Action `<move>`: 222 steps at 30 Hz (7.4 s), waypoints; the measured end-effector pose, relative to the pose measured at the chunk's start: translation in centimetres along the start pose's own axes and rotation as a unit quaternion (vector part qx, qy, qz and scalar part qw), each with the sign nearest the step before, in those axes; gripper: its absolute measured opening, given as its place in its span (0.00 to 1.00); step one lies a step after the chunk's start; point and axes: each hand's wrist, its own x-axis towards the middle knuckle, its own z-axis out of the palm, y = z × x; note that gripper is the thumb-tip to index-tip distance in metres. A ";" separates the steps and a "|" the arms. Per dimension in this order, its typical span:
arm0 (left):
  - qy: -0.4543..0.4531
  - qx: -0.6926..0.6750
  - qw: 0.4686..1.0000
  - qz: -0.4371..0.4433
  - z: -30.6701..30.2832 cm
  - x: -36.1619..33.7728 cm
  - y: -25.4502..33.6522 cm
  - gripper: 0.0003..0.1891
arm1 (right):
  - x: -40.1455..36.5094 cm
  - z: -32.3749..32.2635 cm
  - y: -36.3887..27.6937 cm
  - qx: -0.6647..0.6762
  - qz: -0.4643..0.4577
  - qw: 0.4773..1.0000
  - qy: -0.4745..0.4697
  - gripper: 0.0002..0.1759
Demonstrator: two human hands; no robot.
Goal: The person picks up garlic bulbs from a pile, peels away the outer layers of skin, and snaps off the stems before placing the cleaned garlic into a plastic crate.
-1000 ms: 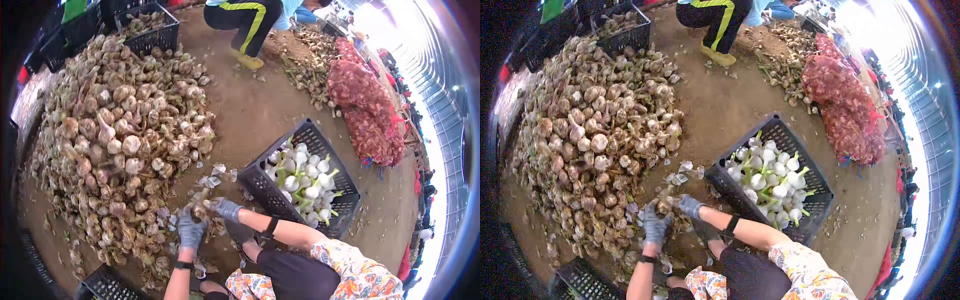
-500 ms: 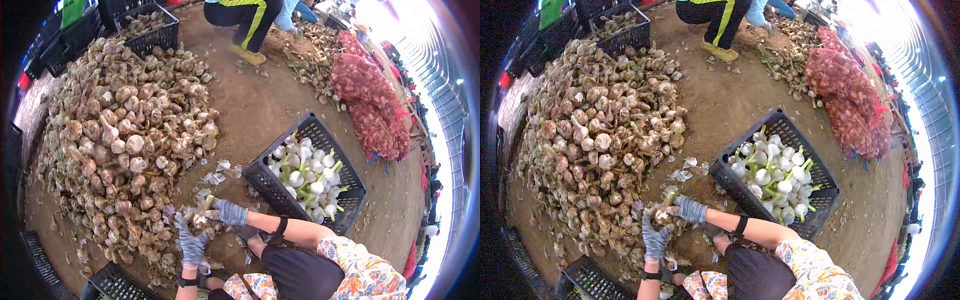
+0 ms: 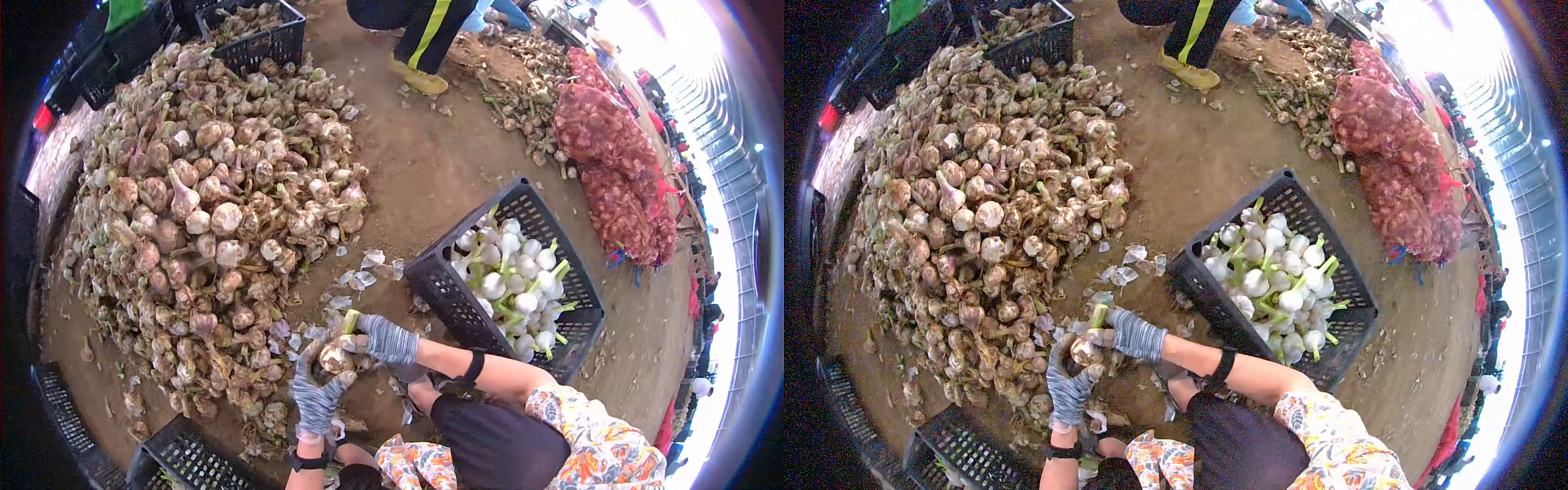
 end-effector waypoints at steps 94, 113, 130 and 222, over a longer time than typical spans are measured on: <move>-0.189 -0.255 0.947 -0.050 -3.5 0.9 -0.1 0.19 | -1.0 -1.2 2.9 0.262 0.011 0.959 -0.105 0.21; -0.008 -0.189 0.966 -0.174 0.4 0.0 -0.2 0.23 | -4.0 0.7 -6.4 -0.102 0.072 0.992 -0.032 0.37; 0.082 0.436 0.888 0.119 -7.3 4.6 0.2 0.18 | -7.2 -2.0 -9.6 -0.135 0.033 0.978 0.154 0.14; 0.018 -0.456 0.878 -0.144 -3.1 0.6 -3.2 0.23 | -4.2 -1.3 -4.5 -0.107 0.102 0.933 -0.329 0.18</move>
